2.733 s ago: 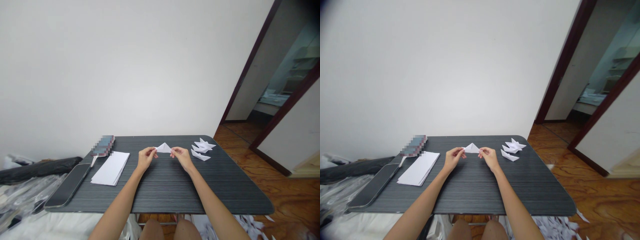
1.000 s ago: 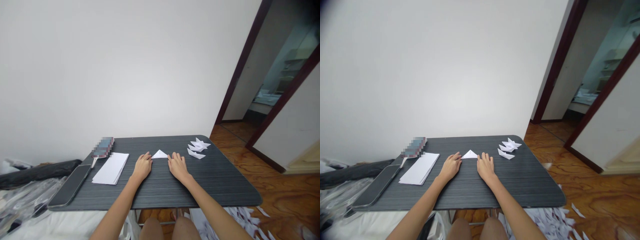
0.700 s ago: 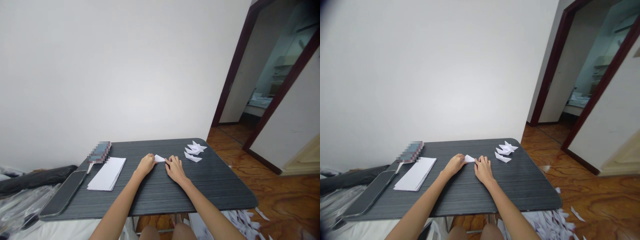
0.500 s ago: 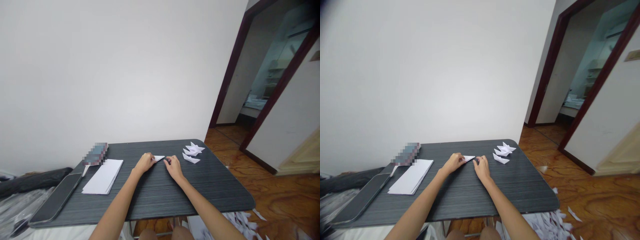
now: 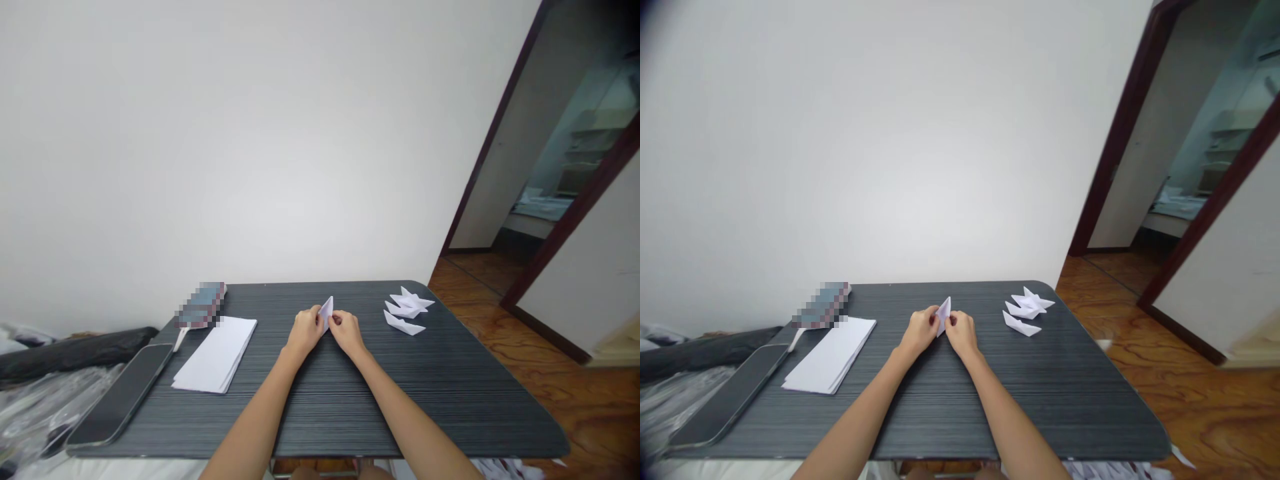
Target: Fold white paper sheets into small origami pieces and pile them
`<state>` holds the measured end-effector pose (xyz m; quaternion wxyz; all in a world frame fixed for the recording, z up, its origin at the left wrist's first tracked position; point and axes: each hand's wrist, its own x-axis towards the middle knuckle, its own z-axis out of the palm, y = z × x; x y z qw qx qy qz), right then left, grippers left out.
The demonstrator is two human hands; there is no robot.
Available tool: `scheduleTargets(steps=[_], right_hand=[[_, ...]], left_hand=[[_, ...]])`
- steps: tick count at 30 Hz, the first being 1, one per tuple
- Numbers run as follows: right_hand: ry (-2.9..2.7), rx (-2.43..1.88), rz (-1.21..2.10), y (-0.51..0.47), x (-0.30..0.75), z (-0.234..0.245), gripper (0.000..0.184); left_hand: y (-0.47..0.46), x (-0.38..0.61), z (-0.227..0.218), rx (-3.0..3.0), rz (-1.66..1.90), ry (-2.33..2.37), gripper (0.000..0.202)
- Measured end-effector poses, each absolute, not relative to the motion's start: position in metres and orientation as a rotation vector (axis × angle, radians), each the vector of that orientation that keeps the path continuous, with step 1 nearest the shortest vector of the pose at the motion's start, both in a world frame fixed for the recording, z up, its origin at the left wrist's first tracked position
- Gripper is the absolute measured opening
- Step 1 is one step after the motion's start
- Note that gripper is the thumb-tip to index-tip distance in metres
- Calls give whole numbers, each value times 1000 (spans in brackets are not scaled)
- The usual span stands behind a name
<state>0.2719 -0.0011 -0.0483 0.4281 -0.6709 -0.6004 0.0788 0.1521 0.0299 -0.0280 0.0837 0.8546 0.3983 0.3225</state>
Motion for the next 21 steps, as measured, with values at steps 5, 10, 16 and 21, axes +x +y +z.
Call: scheduleTargets(steps=[5,10,16,21], right_hand=[[-1483,-1594,217,-5,271,-45,27],[-1390,-1630,234,-8,272,-40,30],[-1319,-1661,274,-10,276,-38,36],[-1228,-1378,554,-7,279,-37,37]], left_hand=[[36,153,-33,2420,1095,1192,23],[34,155,-35,2379,1197,1135,23],[28,162,-37,2353,1222,1070,26],[33,160,-36,1957,1306,998,24]])
